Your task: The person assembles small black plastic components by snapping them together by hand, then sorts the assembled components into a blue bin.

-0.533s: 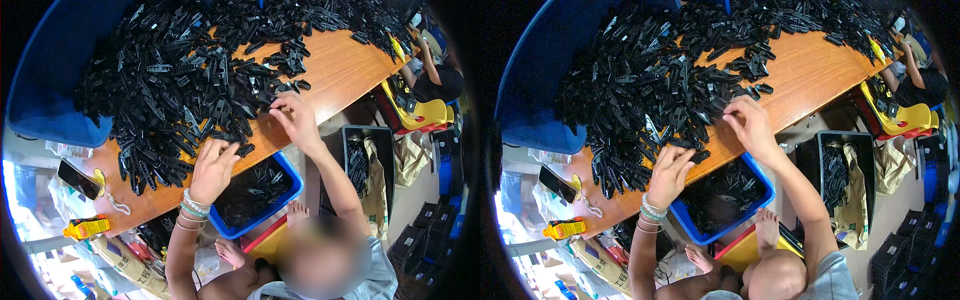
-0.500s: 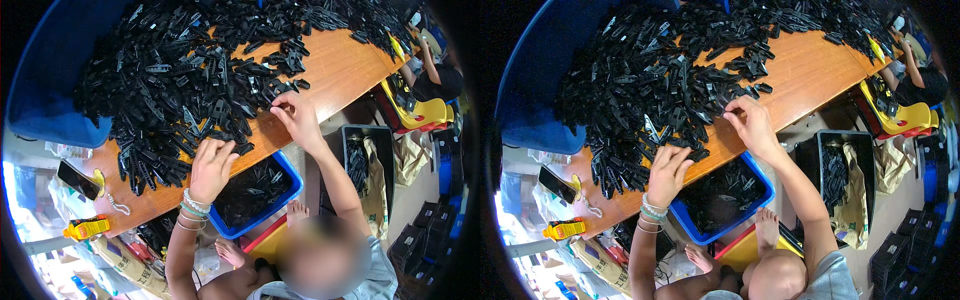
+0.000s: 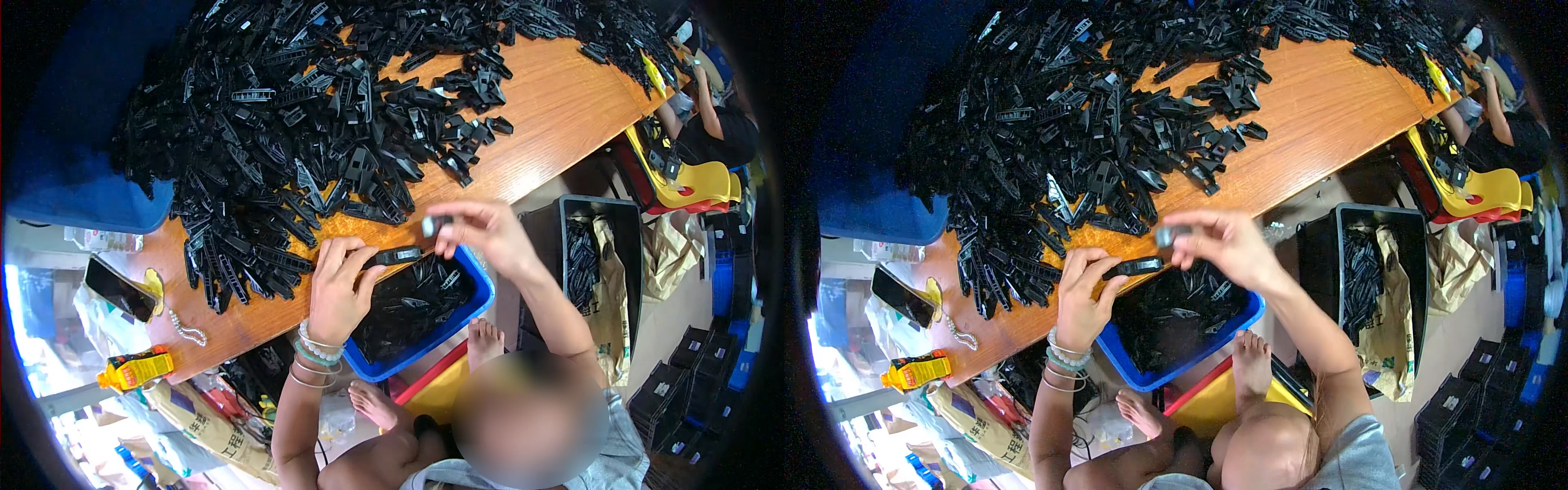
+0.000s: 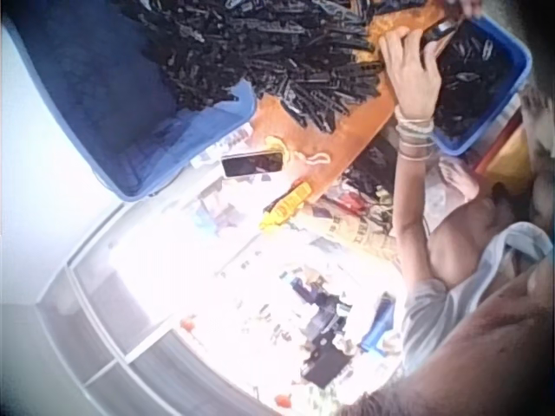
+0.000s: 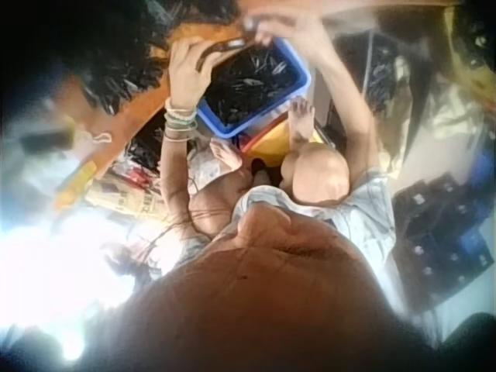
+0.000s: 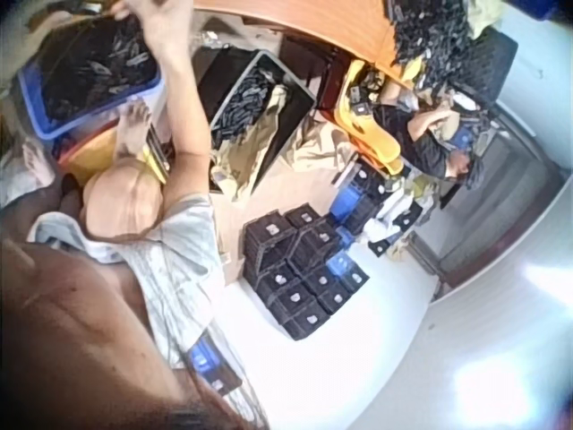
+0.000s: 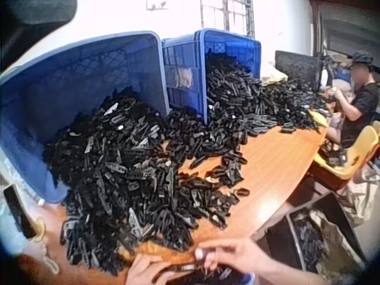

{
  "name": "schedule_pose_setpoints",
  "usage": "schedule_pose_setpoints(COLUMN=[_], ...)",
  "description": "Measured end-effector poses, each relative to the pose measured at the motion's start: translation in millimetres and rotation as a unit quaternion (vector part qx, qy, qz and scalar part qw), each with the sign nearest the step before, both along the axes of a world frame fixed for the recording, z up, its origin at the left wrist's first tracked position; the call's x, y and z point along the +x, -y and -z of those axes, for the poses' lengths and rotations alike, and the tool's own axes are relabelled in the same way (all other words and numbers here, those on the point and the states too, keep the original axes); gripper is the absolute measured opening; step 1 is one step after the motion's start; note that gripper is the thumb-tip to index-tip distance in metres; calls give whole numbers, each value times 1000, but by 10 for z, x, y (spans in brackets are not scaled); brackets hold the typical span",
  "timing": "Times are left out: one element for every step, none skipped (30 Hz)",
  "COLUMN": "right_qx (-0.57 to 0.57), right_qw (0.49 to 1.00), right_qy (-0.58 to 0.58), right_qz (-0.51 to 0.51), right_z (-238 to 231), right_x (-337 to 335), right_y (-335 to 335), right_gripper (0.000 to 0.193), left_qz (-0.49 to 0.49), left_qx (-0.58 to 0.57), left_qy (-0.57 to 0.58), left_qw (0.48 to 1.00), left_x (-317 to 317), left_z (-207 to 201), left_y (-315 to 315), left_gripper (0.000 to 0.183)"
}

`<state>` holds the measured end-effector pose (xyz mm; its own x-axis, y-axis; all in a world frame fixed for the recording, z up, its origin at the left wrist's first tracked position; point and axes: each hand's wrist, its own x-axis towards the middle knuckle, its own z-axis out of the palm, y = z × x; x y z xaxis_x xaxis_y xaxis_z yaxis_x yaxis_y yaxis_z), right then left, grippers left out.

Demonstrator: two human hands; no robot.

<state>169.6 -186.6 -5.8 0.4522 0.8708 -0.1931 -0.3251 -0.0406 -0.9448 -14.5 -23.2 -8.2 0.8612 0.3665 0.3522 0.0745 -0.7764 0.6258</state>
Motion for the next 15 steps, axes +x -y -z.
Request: schedule_pose_setpoints(right_qx=[-34,-68,-44,18,13,7,8,4,0,0,8,14,13,11,10], right_qw=[997,988,941,916,891,862,862,869,876,876,876,876,876,879,882], right_qy=[68,135,334,400,454,506,507,494,481,480,481,482,481,476,470], right_qz=[-16,-32,-18,2,17,32,32,35,38,37,33,30,29,31,32], right_z=[-23,-65,-92,22,31,40,56,76,87,89,91,94,100,107,109], right_x=[-105,-201,-251,-259,-259,-258,-257,-254,-251,-246,-239,-234,-232,-231,-231], right_y=[26,30,28,15,20,21,25,29,33,25,15,12,10,9,3], right_gripper=[31,30,26,27,28,30,30,30,30,30,30,29,29,28,28], left_qz=[2,3,3,4,4,8,13,12,13,14,13,23,33,33,27], left_qx=[-5,-5,-6,-7,-7,-7,-8,-8,-11,-15,-16,-12,-9,-11,-14], left_qy=[-9,-9,-7,-4,-5,-4,-3,-3,-2,-1,-2,2,5,4,7], left_qw=[1000,1000,1000,1000,1000,1000,1000,1000,1000,1000,1000,1000,999,999,999], left_x=[-3,-2,-1,0,0,-3,-6,-9,-9,-8,-3,8,17,26,34], left_z=[-6,-8,-7,-7,-11,-14,-14,-9,-1,6,9,11,15,24,24], left_y=[-4,-9,-7,-7,-8,-15,-22,-24,-13,-8,-13,-17,-18,-11,-3], left_gripper=[24,24,24,23,23,23,23,23,23,23,23,23,24,24,23])
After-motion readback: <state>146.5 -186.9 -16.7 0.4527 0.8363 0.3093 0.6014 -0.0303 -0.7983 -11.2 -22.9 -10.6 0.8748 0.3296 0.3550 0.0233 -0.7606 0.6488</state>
